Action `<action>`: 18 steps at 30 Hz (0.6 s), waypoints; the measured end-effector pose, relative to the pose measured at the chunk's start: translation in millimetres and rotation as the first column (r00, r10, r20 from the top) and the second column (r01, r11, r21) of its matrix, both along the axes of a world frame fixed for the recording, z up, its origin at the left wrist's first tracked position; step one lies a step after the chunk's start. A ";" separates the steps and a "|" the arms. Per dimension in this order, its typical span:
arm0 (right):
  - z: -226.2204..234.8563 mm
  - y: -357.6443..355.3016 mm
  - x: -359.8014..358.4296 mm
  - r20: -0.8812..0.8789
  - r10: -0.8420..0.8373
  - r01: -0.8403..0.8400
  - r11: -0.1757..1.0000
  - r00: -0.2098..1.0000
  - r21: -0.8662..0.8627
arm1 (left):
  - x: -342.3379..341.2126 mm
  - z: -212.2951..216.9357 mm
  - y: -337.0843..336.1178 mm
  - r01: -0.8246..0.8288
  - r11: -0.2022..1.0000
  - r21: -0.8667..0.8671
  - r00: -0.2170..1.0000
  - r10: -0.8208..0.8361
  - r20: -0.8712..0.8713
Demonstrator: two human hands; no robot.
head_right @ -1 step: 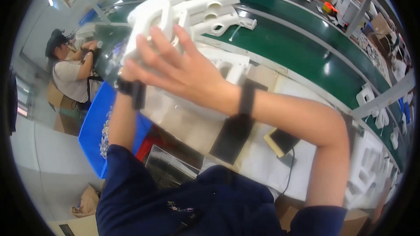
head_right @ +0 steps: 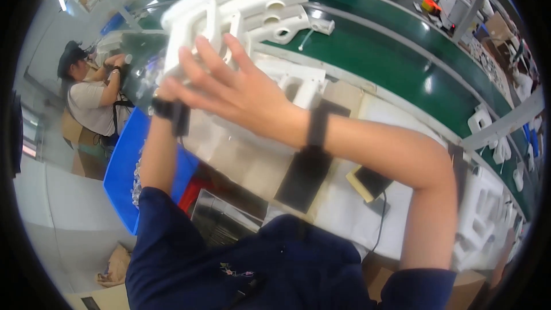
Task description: The person picks up a white plastic housing from a stack, peels a black adhesive strip from a yellow backing sheet, and presses the strip onto the housing. They then place the housing onto a moving conveyor belt and repeat the process.
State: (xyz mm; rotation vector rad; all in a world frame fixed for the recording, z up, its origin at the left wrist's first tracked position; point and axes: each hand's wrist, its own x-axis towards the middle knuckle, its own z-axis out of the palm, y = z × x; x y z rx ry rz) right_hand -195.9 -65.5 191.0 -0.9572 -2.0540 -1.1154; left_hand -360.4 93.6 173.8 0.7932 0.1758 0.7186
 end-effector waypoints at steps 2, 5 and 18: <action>-21.7 0.9 -2.5 -0.008 -0.057 0.057 0.997 0.998 -0.050 | 14.1 -2.9 18.8 0.022 1.000 -0.005 0.998 -0.022 -0.051; -38.8 13.0 6.9 -0.016 -0.085 0.084 0.994 0.996 -0.075 | 33.9 -7.6 25.7 0.049 0.999 0.016 0.993 -0.047 -0.112; -53.4 29.2 35.6 -0.184 0.005 -0.055 0.962 0.983 -0.269 | 68.3 -19.8 38.0 0.143 0.980 0.136 0.932 -0.087 -0.352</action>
